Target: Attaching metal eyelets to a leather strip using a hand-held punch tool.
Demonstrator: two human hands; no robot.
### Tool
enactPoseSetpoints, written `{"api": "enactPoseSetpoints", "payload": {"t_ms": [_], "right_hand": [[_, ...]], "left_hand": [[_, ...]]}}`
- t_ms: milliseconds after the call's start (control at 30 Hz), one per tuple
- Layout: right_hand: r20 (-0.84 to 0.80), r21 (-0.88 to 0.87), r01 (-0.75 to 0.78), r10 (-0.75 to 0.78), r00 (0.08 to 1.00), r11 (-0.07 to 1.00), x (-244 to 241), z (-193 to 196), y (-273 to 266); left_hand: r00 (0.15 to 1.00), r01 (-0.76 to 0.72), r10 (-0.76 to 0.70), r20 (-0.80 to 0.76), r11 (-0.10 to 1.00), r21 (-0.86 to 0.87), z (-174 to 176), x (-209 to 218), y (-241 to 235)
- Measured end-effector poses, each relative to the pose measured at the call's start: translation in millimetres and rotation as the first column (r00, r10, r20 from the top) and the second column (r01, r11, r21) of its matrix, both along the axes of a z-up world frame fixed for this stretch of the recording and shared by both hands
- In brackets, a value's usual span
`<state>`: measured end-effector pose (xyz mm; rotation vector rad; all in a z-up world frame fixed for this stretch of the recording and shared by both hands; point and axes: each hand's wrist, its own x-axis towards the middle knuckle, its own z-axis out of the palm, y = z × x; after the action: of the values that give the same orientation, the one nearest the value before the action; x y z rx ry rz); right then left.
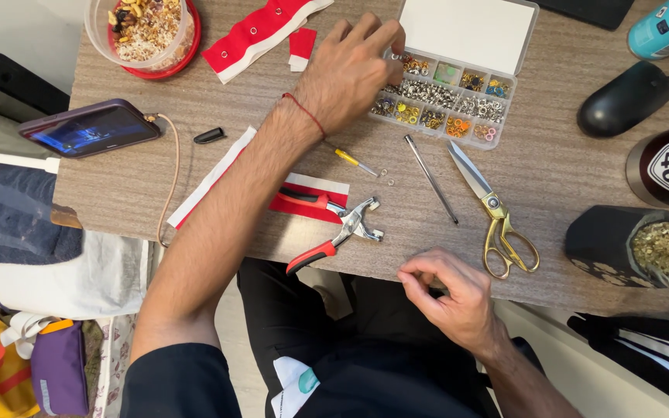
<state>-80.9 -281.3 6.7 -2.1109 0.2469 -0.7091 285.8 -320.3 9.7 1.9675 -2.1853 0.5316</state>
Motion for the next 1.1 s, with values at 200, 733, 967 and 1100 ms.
{"api": "enactPoseSetpoints", "payload": {"t_ms": [200, 733, 967, 1100], "right_hand": [[-0.007, 0.000, 0.008, -0.008, 1.000, 1.000, -1, -2, 0], [-0.009, -0.019, 0.013, -0.013, 1.000, 1.000, -2, -3, 0], [-0.015, -0.015, 0.011, -0.011, 1.000, 1.000, -3, -3, 0], [-0.008, -0.014, 0.014, -0.014, 1.000, 1.000, -2, -4, 0]], "left_hand": [[0.994, 0.006, 0.004, 0.109, 0.996, -0.087, -1, 1, -2], [0.980, 0.090, -0.108, 0.165, 0.990, 0.111, 0, 24, -6], [0.931, 0.118, -0.161, 0.327, 0.982, 0.146, -9, 34, -14], [0.943, 0.150, -0.183, 0.278, 0.979, 0.135, -15, 41, -20]]}}
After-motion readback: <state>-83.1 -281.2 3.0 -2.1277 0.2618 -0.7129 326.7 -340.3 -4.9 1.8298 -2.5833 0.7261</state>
